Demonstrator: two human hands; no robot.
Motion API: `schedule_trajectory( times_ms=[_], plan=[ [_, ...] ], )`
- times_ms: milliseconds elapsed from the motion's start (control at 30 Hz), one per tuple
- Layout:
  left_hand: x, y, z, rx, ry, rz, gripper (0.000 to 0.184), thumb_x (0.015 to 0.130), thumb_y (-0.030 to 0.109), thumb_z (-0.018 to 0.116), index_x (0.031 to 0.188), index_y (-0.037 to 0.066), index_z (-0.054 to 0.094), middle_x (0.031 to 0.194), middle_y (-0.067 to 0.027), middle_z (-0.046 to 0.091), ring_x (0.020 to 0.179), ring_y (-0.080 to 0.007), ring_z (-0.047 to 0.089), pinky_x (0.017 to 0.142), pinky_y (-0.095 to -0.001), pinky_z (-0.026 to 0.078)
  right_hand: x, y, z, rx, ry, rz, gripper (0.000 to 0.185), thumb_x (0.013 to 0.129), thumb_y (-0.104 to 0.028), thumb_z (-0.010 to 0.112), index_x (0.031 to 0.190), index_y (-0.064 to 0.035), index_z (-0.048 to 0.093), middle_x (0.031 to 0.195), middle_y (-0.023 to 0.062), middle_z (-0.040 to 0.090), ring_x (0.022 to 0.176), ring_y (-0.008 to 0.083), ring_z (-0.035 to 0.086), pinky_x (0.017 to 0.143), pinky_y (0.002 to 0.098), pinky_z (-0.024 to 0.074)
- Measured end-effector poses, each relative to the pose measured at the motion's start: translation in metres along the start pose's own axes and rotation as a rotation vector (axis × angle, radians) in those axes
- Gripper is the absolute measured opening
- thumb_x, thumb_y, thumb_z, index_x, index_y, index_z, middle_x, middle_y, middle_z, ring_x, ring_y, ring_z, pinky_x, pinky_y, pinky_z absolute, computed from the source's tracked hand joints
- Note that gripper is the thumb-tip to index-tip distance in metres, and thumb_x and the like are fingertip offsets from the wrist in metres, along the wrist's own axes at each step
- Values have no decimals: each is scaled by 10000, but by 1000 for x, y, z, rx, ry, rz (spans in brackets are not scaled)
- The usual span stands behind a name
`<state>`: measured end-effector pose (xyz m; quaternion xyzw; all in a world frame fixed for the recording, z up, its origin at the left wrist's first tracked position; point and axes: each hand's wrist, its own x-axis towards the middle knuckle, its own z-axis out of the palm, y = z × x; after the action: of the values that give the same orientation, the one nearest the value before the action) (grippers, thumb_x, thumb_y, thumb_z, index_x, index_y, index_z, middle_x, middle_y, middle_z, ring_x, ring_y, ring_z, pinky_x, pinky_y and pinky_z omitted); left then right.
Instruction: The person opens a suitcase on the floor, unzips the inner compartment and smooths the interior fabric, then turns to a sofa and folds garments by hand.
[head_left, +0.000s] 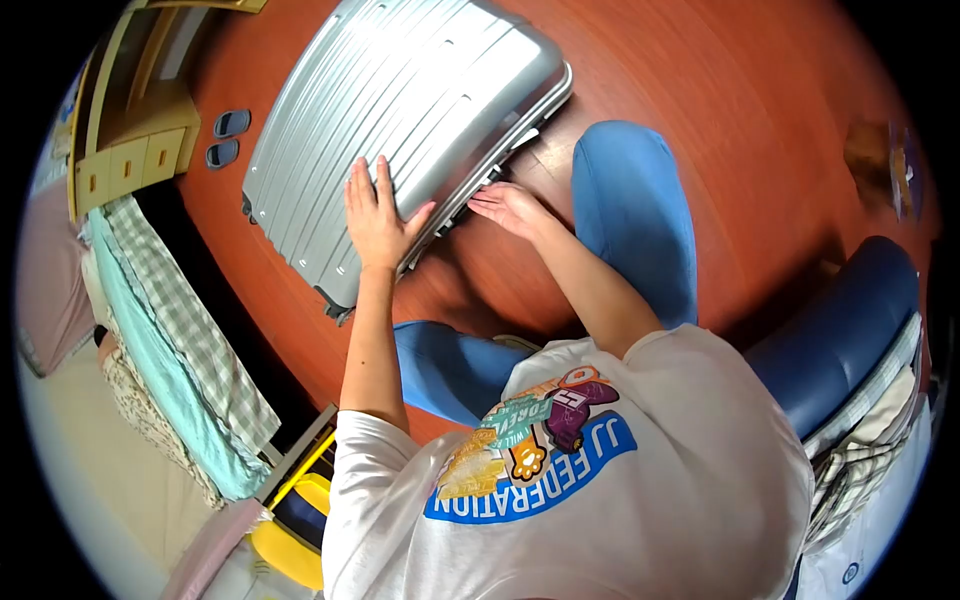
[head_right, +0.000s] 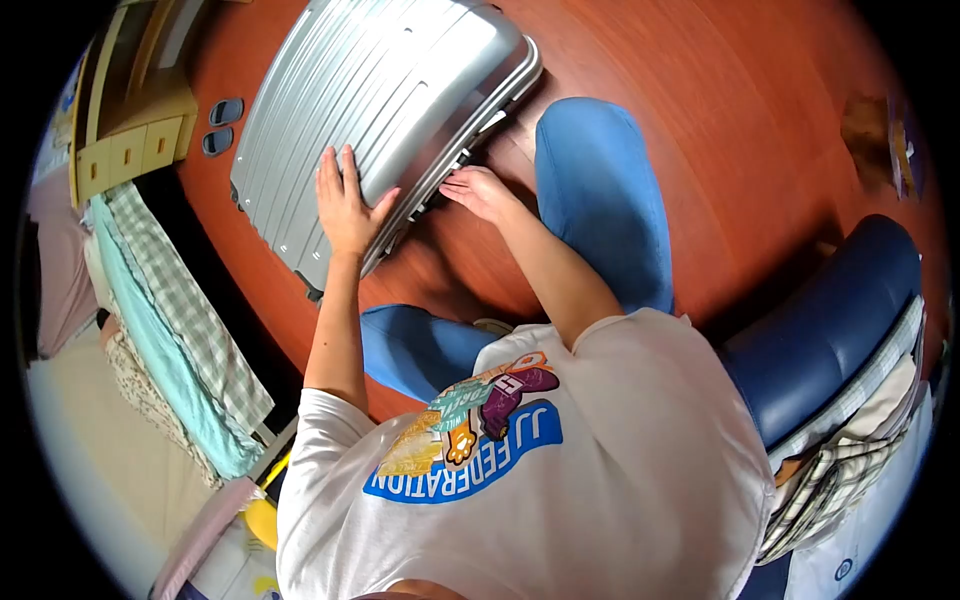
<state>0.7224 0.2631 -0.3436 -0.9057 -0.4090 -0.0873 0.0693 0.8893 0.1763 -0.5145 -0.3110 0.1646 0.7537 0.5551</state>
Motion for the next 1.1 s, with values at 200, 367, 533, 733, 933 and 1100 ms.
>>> schedule_trajectory(
  times_ms=[200,367,533,733,933,1100],
  plan=[
    [5,-1,9,17,-24,17,1007,735,551,758,1498,53,329,1493,-270,343,1365,-433,347,1134,-529,276,9,-8,5,-562,125,-15,266,963,-177,501,1106,33,579,1156,191,633,976,276,657,854,394,532],
    [5,-1,9,7,-41,-1,1027,719,568,760,1493,48,329,1510,-258,309,1368,-432,325,1138,-533,263,6,-27,-2,-1006,217,-80,320,904,-114,546,1196,14,531,1002,114,635,942,222,626,806,362,509],
    [7,-1,9,9,-41,23,1001,725,527,763,1481,27,340,1491,-266,326,1351,-446,334,1124,-541,273,6,-48,-19,-1065,313,-261,286,910,-90,550,1167,34,562,1004,136,648,886,200,644,804,330,513],
    [5,-1,10,9,-51,20,1017,721,527,765,1490,30,323,1503,-262,311,1361,-441,325,1128,-541,270,10,-72,-31,-1129,259,-247,271,921,-82,534,1156,41,584,1063,147,664,904,215,655,820,332,514],
    [6,0,9,26,-70,18,1021,721,544,762,1491,41,319,1494,-257,321,1358,-445,329,1124,-556,276,18,-78,-18,-895,401,-426,322,916,-9,497,1237,11,498,1123,126,621,1077,211,591,954,331,449],
    [7,1,10,22,-66,17,1035,704,514,780,1498,42,314,1521,-230,309,1363,-433,337,1119,-537,285,8,-90,-8,-495,288,-272,203,897,-4,518,1096,-49,514,1022,95,642,999,187,621,896,328,476]
  ],
)
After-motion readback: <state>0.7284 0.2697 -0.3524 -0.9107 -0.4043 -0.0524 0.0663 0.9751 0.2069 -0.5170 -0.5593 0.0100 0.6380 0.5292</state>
